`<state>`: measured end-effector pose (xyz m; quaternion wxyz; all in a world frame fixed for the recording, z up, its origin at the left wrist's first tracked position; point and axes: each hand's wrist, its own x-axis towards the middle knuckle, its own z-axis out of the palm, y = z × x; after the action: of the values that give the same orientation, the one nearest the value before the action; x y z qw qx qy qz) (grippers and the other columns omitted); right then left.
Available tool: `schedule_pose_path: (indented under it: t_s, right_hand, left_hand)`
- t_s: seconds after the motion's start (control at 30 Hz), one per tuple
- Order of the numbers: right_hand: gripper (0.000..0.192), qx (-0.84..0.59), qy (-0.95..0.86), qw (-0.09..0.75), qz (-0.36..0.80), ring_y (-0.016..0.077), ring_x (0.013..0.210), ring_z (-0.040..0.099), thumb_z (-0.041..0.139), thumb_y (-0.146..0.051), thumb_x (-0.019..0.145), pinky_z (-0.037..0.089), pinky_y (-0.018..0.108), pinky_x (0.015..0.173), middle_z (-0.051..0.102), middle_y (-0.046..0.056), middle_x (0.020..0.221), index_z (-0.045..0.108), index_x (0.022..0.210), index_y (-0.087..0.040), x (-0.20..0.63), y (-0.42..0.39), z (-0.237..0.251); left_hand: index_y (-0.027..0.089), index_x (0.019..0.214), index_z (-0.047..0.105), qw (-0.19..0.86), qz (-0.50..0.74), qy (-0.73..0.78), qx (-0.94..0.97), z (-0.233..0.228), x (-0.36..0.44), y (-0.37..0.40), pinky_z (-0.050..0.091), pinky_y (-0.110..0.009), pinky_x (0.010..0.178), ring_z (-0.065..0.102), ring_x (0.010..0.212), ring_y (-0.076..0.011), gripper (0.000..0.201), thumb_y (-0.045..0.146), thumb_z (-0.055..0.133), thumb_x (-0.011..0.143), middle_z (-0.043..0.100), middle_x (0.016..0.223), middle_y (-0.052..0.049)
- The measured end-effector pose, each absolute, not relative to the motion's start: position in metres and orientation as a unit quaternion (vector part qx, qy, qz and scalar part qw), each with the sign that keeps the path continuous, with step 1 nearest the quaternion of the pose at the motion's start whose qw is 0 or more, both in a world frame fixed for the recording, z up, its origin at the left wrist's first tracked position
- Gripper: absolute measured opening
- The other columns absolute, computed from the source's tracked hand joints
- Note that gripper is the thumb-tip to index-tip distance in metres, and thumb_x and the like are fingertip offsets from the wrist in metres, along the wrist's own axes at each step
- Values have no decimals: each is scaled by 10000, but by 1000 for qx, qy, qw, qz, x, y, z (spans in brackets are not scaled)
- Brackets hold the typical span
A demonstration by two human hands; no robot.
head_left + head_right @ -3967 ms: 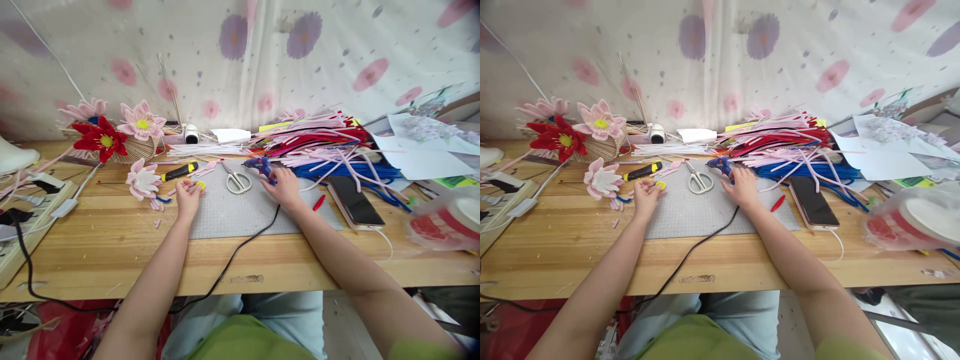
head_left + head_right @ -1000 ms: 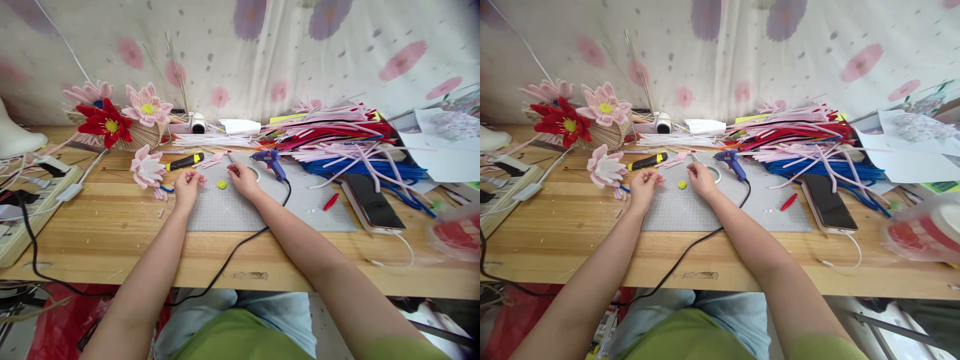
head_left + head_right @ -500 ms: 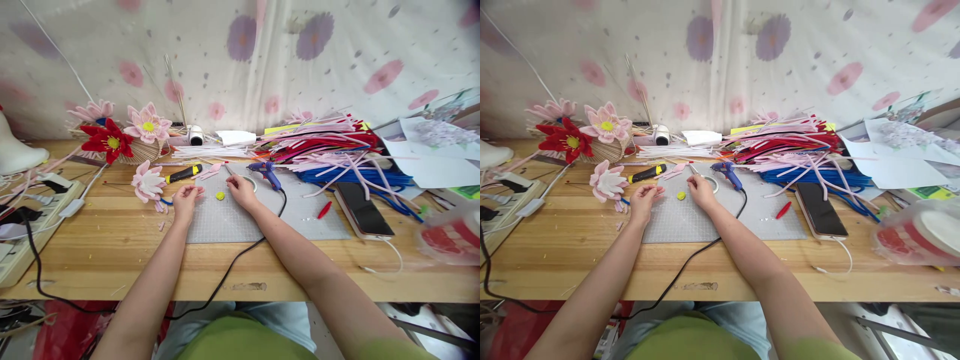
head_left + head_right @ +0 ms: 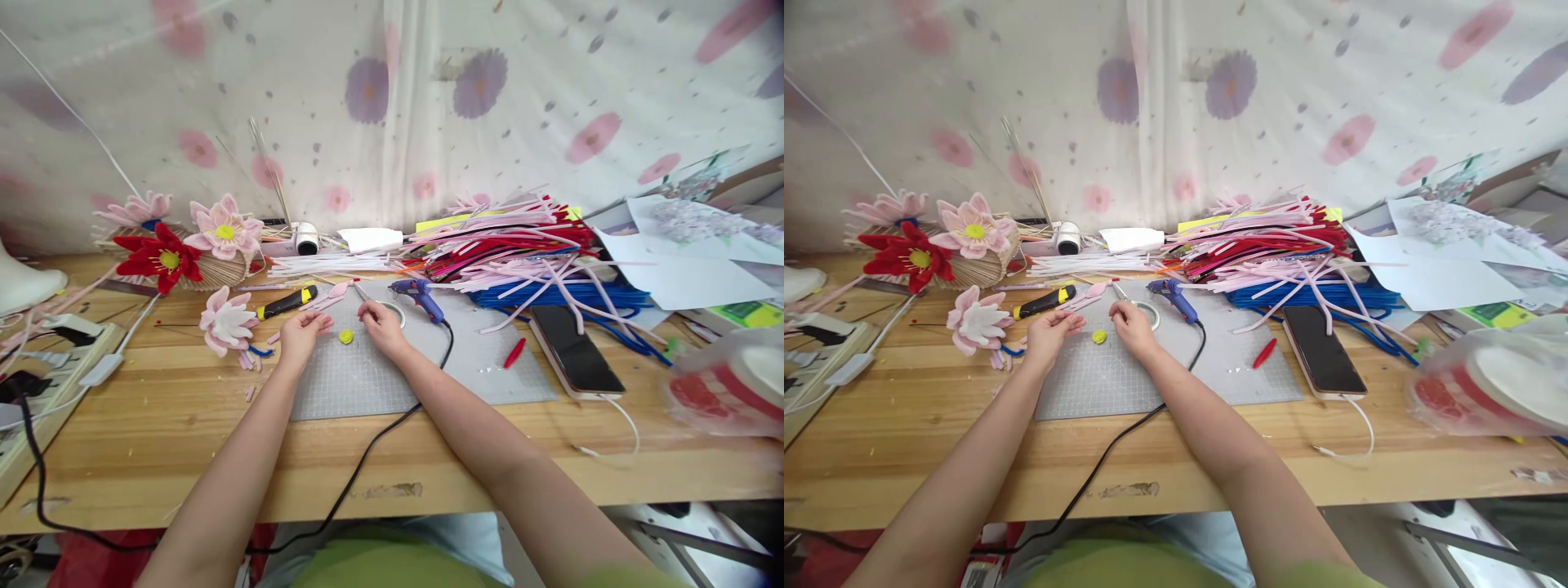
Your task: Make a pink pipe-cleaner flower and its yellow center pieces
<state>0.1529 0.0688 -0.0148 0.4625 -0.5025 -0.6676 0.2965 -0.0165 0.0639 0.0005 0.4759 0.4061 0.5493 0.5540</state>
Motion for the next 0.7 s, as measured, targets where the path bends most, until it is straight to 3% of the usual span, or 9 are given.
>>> schedule_pose_path:
  t_s: [0.2,0.33,0.47,0.57,0.7]
  right_hand:
    - [230,-527,-624,465,342,118,582,486,357,-217,767,367,233,595,539,-27,631,561,873,-197,154,69,-15]
    - [270,-551,-632,448,311,131,587,480,374,-277,790,362,246,592,503,-23,619,575,953,-196,152,67,-13]
    - [270,-563,-638,437,291,138,608,500,388,-235,779,389,255,616,538,-12,642,591,955,-212,151,64,-10]
    - [255,-550,-646,449,281,145,705,545,396,-205,781,425,272,697,605,16,768,599,935,-212,151,66,-9]
    - [230,-536,-654,446,293,147,808,572,411,-194,796,445,290,775,632,29,876,612,906,-213,149,78,-1]
  left_hand:
    - [124,715,571,457,542,556,434,4,-18,71,523,-270,579,592,547,-113,192,226,674,590,608,630,-10]
    - [148,788,587,401,544,580,454,4,-22,75,435,-189,407,439,397,-60,126,230,550,699,444,514,64]
    - [159,850,593,374,531,587,483,6,-25,80,375,-176,365,373,336,-59,183,293,517,751,380,446,79]
    - [159,889,602,345,517,585,521,11,-26,84,379,-176,400,429,370,-69,228,314,564,726,459,472,54]
    - [182,933,620,303,564,555,531,15,-25,88,444,-177,521,553,590,-87,404,199,711,539,606,769,-17]
